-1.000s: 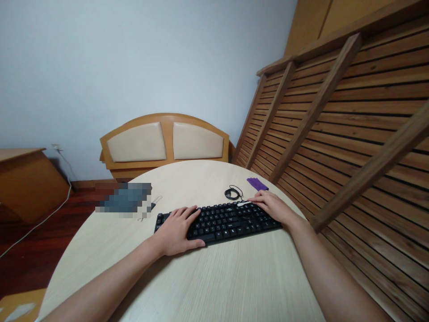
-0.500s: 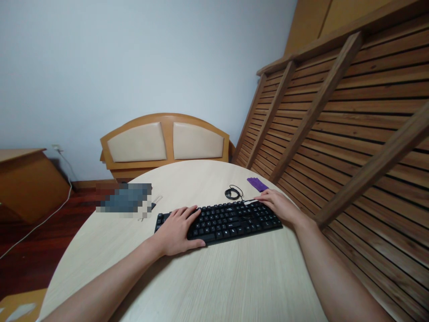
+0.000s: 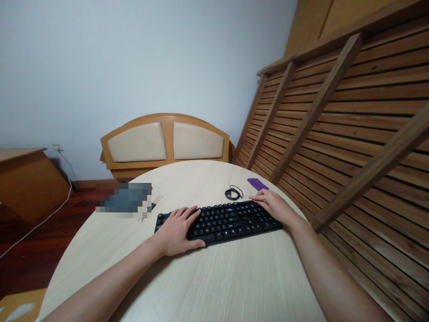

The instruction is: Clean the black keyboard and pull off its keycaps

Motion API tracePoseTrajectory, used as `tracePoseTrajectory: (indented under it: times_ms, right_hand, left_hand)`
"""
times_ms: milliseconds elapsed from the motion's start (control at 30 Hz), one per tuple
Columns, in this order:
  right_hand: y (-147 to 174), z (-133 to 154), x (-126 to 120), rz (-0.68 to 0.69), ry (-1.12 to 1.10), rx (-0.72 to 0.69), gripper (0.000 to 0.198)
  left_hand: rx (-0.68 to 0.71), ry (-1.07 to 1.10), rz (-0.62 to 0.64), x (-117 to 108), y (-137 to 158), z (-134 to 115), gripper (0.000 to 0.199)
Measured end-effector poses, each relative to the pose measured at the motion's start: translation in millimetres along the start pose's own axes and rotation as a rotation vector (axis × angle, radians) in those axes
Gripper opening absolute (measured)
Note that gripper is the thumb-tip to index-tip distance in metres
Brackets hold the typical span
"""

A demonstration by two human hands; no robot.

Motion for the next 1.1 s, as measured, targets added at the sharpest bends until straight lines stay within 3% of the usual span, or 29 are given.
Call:
tracePoseTrajectory:
  times_ms: [200, 533, 867, 1100]
  right_hand:
    - [1, 24, -1, 0.062, 0.018, 0.028, 0.034]
    - [3, 60, -12, 0.079, 0.316, 0.102, 0.034]
    - [5, 81, -3, 0.168, 0.28, 0.166, 0.033]
    - [8, 89, -9, 0.218, 0.314, 0.195, 0.031]
  left_hand:
    - [-0.002, -0.012, 0.013, -1, -1, -1, 0.097]
    - [-0.002, -0.013, 0.019, 0, 0, -1, 0.097]
    - [0.01, 0.005, -0.019, 1, 0, 0, 0.094]
    - [0.007, 0.001, -0.017, 1, 0, -1, 0.094]
Point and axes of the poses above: each hand's wrist, its own y-axis away from the middle knuckle, its own x-axis out of the palm, z = x × y, the point moved 5 cm from there along -y, towards the middle knuckle, and after that the axes turned 11 degrees about -z, right-handed, at the moved point
